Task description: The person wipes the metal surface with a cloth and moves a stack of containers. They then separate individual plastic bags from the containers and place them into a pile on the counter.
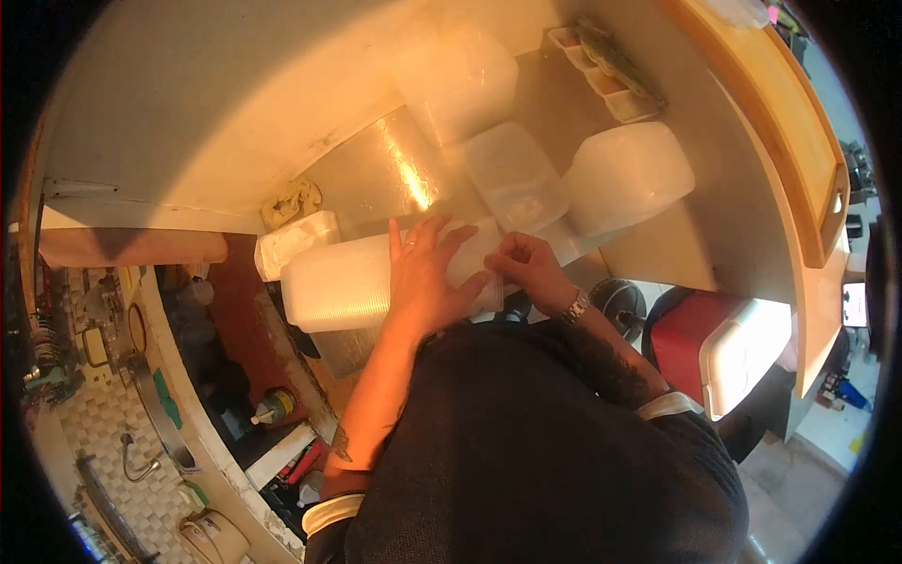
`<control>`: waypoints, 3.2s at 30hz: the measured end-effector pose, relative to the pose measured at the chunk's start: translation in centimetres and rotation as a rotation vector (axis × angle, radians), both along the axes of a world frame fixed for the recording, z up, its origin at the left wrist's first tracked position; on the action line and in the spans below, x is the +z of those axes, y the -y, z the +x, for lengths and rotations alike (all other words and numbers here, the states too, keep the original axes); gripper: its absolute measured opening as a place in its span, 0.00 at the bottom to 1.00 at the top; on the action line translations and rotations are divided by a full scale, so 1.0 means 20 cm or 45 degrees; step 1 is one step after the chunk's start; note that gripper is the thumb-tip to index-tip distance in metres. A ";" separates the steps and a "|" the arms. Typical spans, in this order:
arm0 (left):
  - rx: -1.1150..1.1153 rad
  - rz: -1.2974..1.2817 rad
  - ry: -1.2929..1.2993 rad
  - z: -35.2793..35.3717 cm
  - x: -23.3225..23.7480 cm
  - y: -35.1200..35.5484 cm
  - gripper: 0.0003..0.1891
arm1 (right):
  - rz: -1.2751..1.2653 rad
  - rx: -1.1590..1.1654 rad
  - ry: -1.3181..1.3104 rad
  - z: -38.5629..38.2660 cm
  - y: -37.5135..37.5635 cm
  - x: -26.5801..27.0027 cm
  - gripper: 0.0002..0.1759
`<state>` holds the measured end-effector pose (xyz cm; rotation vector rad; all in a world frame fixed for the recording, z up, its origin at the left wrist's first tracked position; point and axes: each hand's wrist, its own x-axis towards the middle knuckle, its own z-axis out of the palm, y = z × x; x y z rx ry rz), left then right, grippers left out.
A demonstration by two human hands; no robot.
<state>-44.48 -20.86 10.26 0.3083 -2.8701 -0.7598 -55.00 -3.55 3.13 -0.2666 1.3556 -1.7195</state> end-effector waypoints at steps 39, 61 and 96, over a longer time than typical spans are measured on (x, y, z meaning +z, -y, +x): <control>0.128 -0.071 -0.026 0.02 -0.03 -0.04 0.35 | 0.102 0.294 -1.670 -0.33 -0.13 0.49 0.08; 0.094 -0.039 -0.046 0.02 -0.03 -0.02 0.35 | 0.808 0.674 -2.164 -0.48 -0.16 -0.08 0.21; -0.044 -0.072 0.110 0.12 0.01 0.10 0.45 | 0.131 0.202 -0.155 0.09 0.06 0.11 0.13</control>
